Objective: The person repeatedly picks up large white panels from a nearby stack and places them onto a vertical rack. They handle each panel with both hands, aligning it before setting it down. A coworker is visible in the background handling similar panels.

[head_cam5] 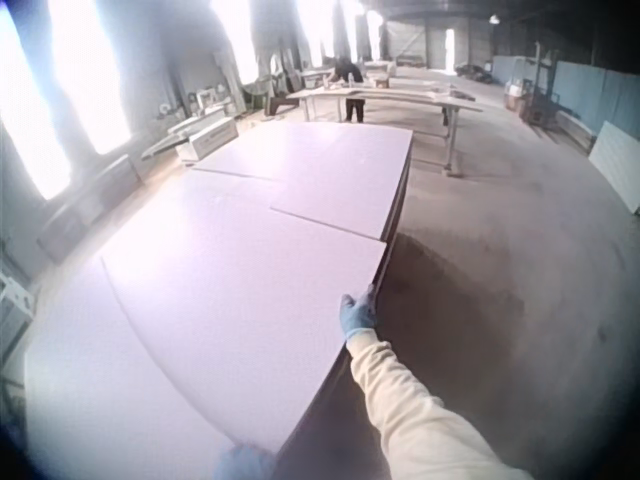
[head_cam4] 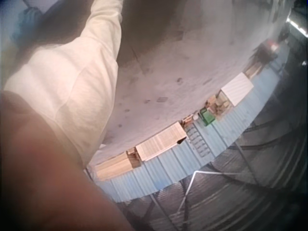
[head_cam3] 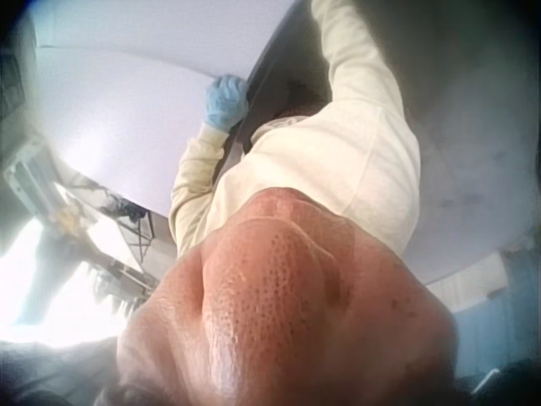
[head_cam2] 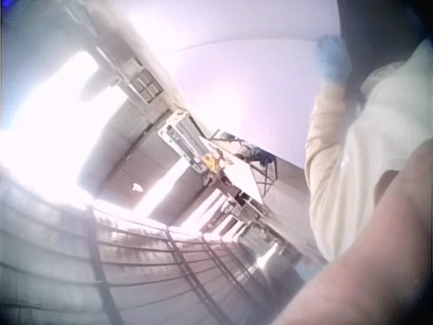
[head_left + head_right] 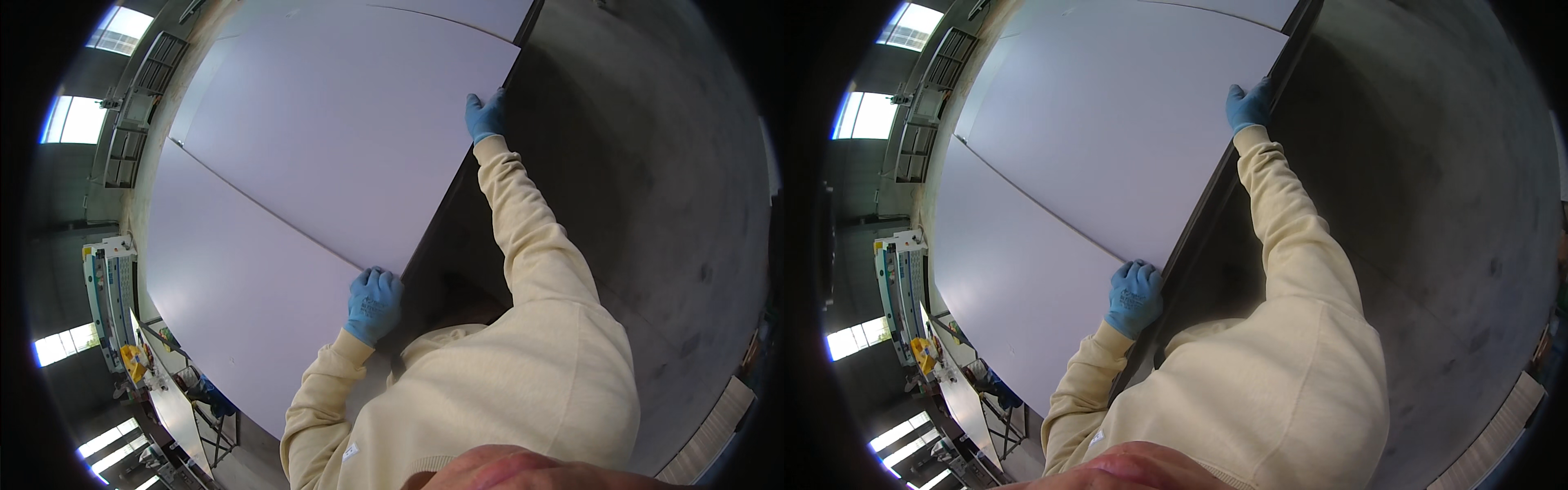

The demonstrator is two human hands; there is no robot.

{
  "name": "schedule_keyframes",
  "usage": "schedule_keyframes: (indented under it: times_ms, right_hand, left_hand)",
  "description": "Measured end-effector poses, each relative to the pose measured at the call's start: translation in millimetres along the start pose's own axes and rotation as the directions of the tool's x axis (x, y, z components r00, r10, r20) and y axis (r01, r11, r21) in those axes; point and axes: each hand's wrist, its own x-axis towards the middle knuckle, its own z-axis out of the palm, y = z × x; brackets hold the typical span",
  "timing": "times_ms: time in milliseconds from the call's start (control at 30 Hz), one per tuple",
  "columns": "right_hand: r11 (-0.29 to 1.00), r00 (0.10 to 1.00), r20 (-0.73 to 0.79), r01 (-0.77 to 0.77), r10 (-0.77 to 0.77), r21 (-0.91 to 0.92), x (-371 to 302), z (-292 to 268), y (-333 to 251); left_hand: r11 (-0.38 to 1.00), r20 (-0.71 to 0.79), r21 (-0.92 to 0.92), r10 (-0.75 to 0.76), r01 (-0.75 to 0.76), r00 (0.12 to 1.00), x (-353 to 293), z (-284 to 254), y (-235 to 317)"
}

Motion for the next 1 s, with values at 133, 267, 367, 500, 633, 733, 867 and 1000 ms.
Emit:
schedule_keyframes:
  times_ms: [133, 267, 367, 500, 633, 733, 867, 1000]
  right_hand:
    - [0.999, 0.996, 0.076, -0.044, 0.046, -0.031, 5, -3, 5]
    - [1.000, 1.000, 0.017, 0.024, -0.024, 0.009, -1, -5, 7]
    - [0.999, 0.999, 0.004, 0.053, -0.053, -0.014, -3, -3, 9]
    - [0.995, 1.000, 0.005, 0.001, 0.000, -0.095, -3, 1, 8]
    - [0.992, 1.000, -0.026, -0.021, 0.018, -0.127, -4, 4, 6]
    - [0.997, 0.999, -0.022, -0.032, 0.031, -0.069, -3, 4, 3]
    - [0.997, 0.999, -0.027, -0.042, 0.040, -0.069, -1, 2, 0]
    - [0.999, 0.999, -0.050, 0.016, -0.014, 0.034, 2, 2, -1]
  left_hand:
    - [1.000, -0.029, -0.026, 0.002, -0.003, 1.000, -3, 3, 2]
    - [1.000, -0.069, -0.024, 0.002, -0.004, 0.998, -2, 6, 2]
    - [0.999, -0.036, -0.035, -0.007, 0.005, 0.999, -1, 8, 1]
    - [0.998, -0.036, -0.063, 0.015, -0.017, 0.999, -1, 10, -2]
    - [0.995, -0.031, -0.100, 0.024, -0.027, 0.999, -1, 12, -5]
    - [0.991, -0.037, -0.129, 0.024, -0.028, 0.999, 0, 13, -4]
    - [0.987, -0.077, -0.154, 0.021, -0.033, 0.997, 3, 14, -2]
    - [0.988, -0.077, -0.148, 0.022, -0.033, 0.997, 3, 17, -5]
